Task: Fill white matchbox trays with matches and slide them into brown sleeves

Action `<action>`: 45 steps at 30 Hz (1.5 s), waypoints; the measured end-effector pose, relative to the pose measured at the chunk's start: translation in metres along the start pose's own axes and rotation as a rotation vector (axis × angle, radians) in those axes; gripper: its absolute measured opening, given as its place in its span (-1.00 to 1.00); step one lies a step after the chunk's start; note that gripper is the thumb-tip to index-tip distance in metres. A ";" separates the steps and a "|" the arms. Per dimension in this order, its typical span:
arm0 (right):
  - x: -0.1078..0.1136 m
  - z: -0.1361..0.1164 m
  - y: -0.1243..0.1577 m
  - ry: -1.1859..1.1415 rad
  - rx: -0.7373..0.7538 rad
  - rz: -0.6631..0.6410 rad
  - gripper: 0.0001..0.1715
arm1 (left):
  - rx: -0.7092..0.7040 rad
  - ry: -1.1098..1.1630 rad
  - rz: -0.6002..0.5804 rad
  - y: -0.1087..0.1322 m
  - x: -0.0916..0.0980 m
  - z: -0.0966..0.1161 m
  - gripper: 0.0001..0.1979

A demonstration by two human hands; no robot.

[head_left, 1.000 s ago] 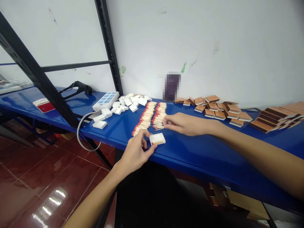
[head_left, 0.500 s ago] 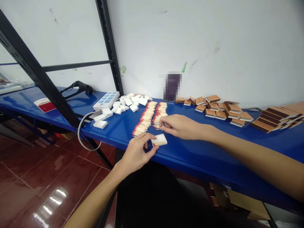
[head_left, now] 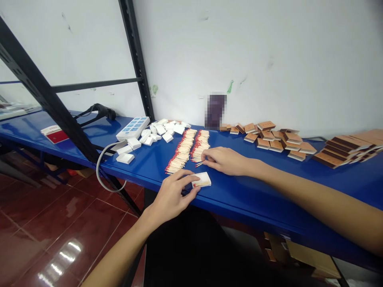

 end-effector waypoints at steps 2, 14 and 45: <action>-0.001 0.000 0.000 -0.024 0.020 -0.005 -0.80 | 0.000 0.008 0.003 0.000 -0.001 0.000 -0.83; 0.024 -0.012 0.009 -0.062 0.082 -0.077 -0.74 | 0.235 0.141 0.040 -0.002 0.006 -0.012 -0.70; 0.000 0.004 -0.001 0.032 0.020 0.037 -0.79 | -0.040 -0.071 -0.087 0.000 0.001 0.006 -0.79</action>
Point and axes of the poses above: each hand's wrist, its own y-axis away from the middle knuckle, its own x-axis out of the back of the hand, z = x × y, the point moved 6 cm from there along -y, towards the middle knuckle, and after that the axes turned 2 degrees about -y, right-handed, at the moved point
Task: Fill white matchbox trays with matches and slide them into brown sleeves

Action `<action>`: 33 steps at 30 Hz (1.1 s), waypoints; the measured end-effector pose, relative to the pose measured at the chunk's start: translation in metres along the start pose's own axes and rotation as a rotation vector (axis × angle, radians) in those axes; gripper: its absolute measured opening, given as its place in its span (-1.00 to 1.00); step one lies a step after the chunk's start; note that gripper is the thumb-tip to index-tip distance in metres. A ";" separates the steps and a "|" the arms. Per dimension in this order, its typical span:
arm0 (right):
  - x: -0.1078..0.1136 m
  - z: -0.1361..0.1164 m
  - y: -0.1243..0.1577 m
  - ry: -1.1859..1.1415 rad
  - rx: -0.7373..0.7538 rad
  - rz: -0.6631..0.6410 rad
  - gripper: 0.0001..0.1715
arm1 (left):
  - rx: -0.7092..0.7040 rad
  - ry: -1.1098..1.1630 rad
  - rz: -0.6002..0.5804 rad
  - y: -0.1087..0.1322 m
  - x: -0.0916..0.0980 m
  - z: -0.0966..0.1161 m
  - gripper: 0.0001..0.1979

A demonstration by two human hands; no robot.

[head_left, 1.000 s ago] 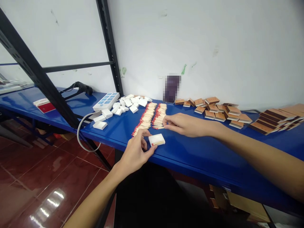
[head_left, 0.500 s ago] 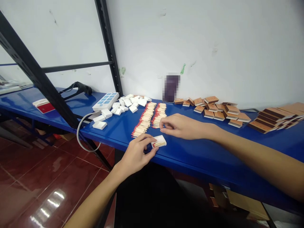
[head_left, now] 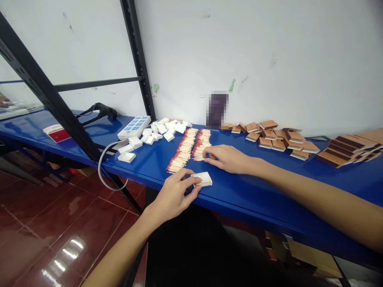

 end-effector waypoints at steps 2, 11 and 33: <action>-0.001 0.000 -0.001 -0.009 0.015 0.008 -0.78 | 0.011 0.021 0.012 0.000 0.000 -0.001 -0.81; -0.004 0.000 0.001 -0.065 0.009 -0.077 -0.77 | 0.063 0.049 0.056 0.001 0.000 -0.006 -0.65; 0.019 -0.030 0.006 -0.081 0.052 0.039 -0.76 | 0.094 0.127 0.088 0.000 0.002 -0.008 -0.95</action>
Point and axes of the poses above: each hand's wrist, its own y-axis away from the middle knuckle, its own x-axis out of the back of the hand, z = x × y, the point moved 6 cm from there along -y, towards the middle knuckle, and after that the axes turned 2 degrees about -y, right-handed, at the moved point
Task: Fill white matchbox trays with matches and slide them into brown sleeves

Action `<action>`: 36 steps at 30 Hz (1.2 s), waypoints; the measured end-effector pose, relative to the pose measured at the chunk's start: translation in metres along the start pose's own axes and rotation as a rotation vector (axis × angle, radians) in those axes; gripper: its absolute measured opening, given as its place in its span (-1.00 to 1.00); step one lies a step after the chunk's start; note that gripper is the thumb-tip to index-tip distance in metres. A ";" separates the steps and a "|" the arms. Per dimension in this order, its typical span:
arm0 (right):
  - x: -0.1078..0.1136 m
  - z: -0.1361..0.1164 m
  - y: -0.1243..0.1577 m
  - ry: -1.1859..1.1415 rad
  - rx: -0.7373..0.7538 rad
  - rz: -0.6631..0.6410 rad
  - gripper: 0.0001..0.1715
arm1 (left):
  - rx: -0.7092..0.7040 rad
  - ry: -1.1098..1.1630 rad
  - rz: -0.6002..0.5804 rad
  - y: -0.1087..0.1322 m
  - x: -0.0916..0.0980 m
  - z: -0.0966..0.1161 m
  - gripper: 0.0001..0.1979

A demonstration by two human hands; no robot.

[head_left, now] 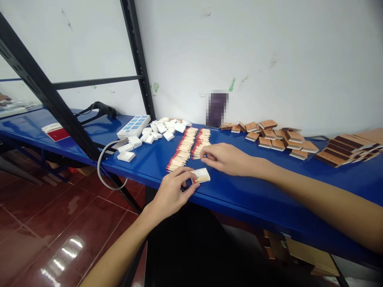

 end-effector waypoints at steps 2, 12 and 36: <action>-0.005 0.011 -0.003 0.047 -0.051 0.029 -0.77 | -0.010 -0.008 0.006 0.001 -0.001 0.000 -0.93; -0.025 0.030 -0.012 0.029 -0.069 0.070 -0.80 | -0.039 -0.007 0.009 0.000 -0.002 0.000 -0.84; -0.027 0.036 -0.013 -0.010 -0.112 0.061 -0.83 | -0.032 -0.016 0.011 0.001 0.000 0.001 -0.76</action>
Point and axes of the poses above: each hand's wrist, its own y-axis away from the middle knuckle, its own x-axis out of the back of the hand, z = x × y, the point moved 6 cm from there along -y, towards the middle knuckle, and after that the axes turned 2 degrees about -y, right-handed, at the moved point
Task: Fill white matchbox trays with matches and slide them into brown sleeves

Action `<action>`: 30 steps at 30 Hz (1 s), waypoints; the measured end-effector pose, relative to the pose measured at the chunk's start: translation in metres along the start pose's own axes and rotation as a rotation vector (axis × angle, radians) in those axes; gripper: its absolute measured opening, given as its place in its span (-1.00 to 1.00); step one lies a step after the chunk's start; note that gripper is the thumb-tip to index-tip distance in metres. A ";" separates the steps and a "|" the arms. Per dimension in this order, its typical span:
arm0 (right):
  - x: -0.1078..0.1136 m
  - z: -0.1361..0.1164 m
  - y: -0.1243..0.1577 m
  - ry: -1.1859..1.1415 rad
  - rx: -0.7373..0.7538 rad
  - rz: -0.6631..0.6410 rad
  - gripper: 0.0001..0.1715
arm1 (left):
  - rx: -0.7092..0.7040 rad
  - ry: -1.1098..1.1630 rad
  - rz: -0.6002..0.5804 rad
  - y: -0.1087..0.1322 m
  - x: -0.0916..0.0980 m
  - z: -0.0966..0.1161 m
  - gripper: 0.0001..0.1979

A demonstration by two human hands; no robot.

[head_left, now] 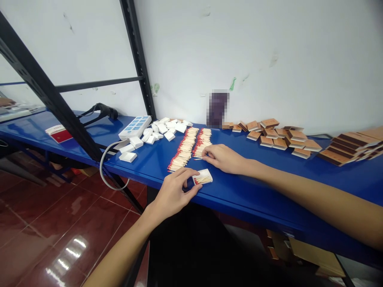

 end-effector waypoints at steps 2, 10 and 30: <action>0.001 0.000 0.000 -0.001 -0.017 -0.003 -0.82 | -0.002 0.002 0.001 0.000 0.000 0.000 -0.77; 0.004 -0.002 0.002 0.061 0.076 0.003 -0.81 | 0.006 0.002 -0.004 -0.001 0.000 -0.001 -0.76; 0.031 -0.043 0.024 -0.058 0.135 -0.230 -0.71 | 0.167 0.077 0.024 -0.004 0.002 -0.010 -0.47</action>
Point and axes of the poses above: each hand's wrist, its own y-axis away from the middle knuckle, its own x-axis out of the back of the hand, z = x × y, the point moved 6 cm from there along -y, towards the middle knuckle, and after that the axes turned 2 degrees about -y, right-handed, at the moved point
